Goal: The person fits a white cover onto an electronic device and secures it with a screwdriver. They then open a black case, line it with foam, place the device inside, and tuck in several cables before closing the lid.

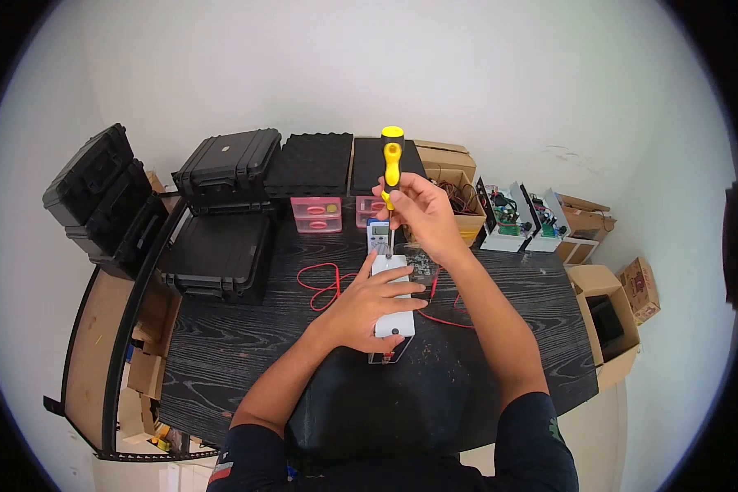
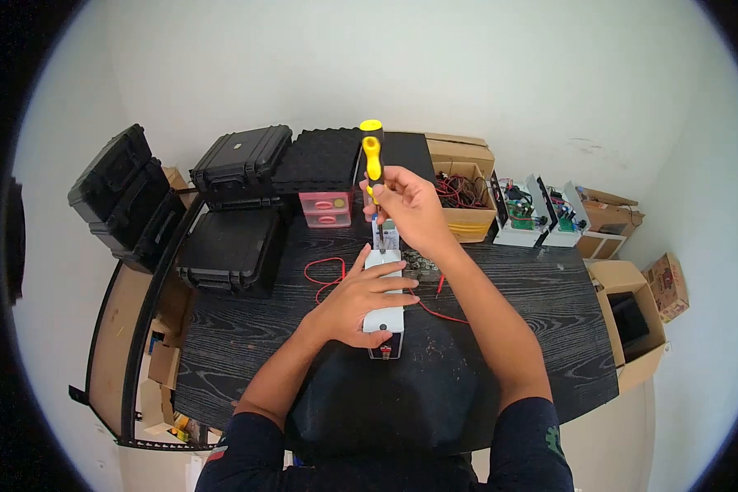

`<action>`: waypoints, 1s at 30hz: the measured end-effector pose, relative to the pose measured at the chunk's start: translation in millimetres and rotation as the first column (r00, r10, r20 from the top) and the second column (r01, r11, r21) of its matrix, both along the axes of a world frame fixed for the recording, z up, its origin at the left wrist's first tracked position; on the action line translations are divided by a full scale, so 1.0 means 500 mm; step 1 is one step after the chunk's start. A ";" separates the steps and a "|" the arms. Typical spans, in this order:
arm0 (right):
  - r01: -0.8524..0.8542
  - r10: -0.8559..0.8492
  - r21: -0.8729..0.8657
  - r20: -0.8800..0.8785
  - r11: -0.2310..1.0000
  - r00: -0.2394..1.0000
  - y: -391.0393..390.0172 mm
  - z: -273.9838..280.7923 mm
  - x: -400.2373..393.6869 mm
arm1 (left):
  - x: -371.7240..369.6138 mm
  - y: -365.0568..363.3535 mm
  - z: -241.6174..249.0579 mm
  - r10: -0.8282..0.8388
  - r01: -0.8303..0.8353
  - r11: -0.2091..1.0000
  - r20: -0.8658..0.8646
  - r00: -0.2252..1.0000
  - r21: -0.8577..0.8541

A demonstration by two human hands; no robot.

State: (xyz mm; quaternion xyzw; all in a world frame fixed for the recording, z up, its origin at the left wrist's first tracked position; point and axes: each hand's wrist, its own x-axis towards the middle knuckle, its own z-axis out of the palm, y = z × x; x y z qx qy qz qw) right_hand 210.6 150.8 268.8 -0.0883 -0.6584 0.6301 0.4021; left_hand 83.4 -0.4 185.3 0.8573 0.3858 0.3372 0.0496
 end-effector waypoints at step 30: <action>0.005 -0.004 0.027 -0.021 1.000 1.000 -0.003 -0.004 0.011 | 0.001 -0.004 0.004 0.005 -0.005 1.000 0.013 1.000 -0.003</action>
